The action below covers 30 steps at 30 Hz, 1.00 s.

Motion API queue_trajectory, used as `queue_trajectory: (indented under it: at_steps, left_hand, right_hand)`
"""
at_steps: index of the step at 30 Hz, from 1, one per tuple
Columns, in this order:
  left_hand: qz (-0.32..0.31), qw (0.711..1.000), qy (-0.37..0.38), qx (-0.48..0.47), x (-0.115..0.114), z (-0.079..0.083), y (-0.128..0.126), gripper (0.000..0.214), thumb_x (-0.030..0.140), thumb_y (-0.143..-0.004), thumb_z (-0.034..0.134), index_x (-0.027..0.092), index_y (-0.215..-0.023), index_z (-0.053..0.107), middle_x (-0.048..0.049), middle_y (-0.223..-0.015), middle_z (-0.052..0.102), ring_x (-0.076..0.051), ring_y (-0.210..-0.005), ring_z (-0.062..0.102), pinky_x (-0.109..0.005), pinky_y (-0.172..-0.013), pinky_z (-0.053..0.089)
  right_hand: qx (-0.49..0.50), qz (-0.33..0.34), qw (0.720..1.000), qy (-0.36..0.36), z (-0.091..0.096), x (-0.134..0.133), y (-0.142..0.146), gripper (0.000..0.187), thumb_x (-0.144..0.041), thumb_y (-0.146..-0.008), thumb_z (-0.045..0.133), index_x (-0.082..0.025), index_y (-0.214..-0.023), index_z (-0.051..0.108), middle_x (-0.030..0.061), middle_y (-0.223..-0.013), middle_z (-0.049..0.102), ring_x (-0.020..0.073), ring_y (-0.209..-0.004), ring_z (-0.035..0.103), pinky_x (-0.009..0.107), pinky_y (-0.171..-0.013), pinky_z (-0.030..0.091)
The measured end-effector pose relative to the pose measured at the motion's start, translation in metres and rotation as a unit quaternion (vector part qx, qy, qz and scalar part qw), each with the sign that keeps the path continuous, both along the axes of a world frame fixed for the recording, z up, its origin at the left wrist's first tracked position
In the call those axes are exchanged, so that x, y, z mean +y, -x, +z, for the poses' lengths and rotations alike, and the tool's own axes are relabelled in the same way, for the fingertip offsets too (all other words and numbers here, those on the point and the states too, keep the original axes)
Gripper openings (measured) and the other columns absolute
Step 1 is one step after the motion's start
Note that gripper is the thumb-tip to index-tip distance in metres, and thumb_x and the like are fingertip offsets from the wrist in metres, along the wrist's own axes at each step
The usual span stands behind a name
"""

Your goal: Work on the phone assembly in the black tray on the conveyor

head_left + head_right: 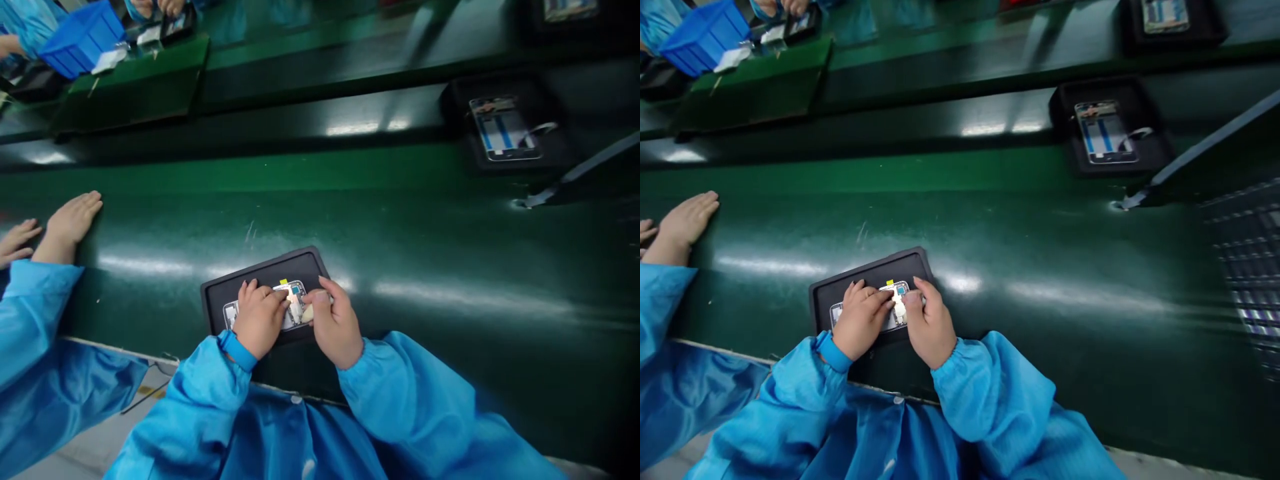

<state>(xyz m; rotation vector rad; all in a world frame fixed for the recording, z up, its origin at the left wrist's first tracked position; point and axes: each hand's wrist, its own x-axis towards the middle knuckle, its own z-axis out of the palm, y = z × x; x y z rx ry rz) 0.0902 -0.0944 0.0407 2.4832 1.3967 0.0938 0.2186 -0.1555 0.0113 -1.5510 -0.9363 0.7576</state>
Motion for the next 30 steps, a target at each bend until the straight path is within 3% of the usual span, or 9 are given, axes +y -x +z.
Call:
queue_trajectory:
  at_steps: [3,7,14,18,25,30]
  left_hand:
    - [-0.011,0.997,0.063,-0.029,0.006,0.005,0.007,0.015,0.024,-0.082,0.049,0.023,-0.08,0.063,0.0007,-0.083,0.061,-0.021,-0.097,0.05,-0.049,-0.101,0.022]
    - [-0.042,0.991,0.117,-0.042,0.012,0.009,0.016,0.013,0.02,-0.08,0.05,0.021,-0.074,0.062,0.0023,-0.083,0.062,-0.018,-0.096,0.051,-0.045,-0.102,0.022]
    - [0.005,0.996,0.041,-0.077,0.006,-0.002,0.014,0.009,0.027,-0.077,0.058,0.023,-0.081,0.064,0.0022,-0.082,0.065,-0.023,-0.103,0.049,-0.046,-0.098,0.027]
    - [-0.021,0.996,0.002,-0.085,0.004,-0.007,0.016,0.013,0.028,-0.08,0.054,0.025,-0.084,0.065,0.0029,-0.081,0.065,-0.023,-0.1,0.05,-0.046,-0.098,0.028]
    - [-0.027,0.995,-0.062,-0.073,-0.001,-0.012,0.015,0.018,0.025,-0.081,0.05,0.026,-0.091,0.065,0.0009,-0.082,0.064,-0.024,-0.101,0.049,-0.045,-0.098,0.029]
    - [-0.052,0.99,-0.119,-0.054,-0.005,-0.015,0.012,0.019,0.022,-0.083,0.046,0.02,-0.09,0.064,-0.0026,-0.083,0.063,-0.025,-0.097,0.05,-0.046,-0.097,0.031]
  right_hand:
    - [0.007,0.005,1.0,-0.001,0.001,0.0,0.0,0.032,-0.038,-0.087,0.042,-0.016,-0.11,0.046,0.006,-0.082,0.061,0.0175,-0.068,0.059,0.032,-0.06,0.052]
    - [0.002,0.014,1.0,0.011,0.003,0.002,-0.001,0.032,-0.039,-0.087,0.042,-0.016,-0.109,0.047,0.0049,-0.078,0.062,0.0169,-0.064,0.059,0.03,-0.057,0.051]
    - [0.067,-0.008,0.994,0.085,0.015,0.018,-0.003,0.04,-0.048,-0.086,0.041,-0.016,-0.108,0.048,0.0037,-0.074,0.061,0.0146,-0.055,0.057,0.025,-0.046,0.048]
    - [0.111,-0.056,0.99,0.06,0.02,0.03,0.002,0.042,-0.051,-0.085,0.039,-0.016,-0.107,0.046,0.002,-0.071,0.06,0.0117,-0.045,0.053,0.023,-0.039,0.045]
    - [0.005,-0.061,0.997,-0.039,0.003,0.031,0.011,0.03,-0.04,-0.088,0.039,-0.017,-0.107,0.043,0.0041,-0.077,0.061,0.0151,-0.061,0.059,0.029,-0.055,0.05]
    - [-0.075,-0.029,0.994,-0.074,0.002,0.033,0.011,0.028,-0.036,-0.089,0.039,-0.017,-0.109,0.042,0.0051,-0.08,0.061,0.016,-0.069,0.059,0.03,-0.062,0.051]
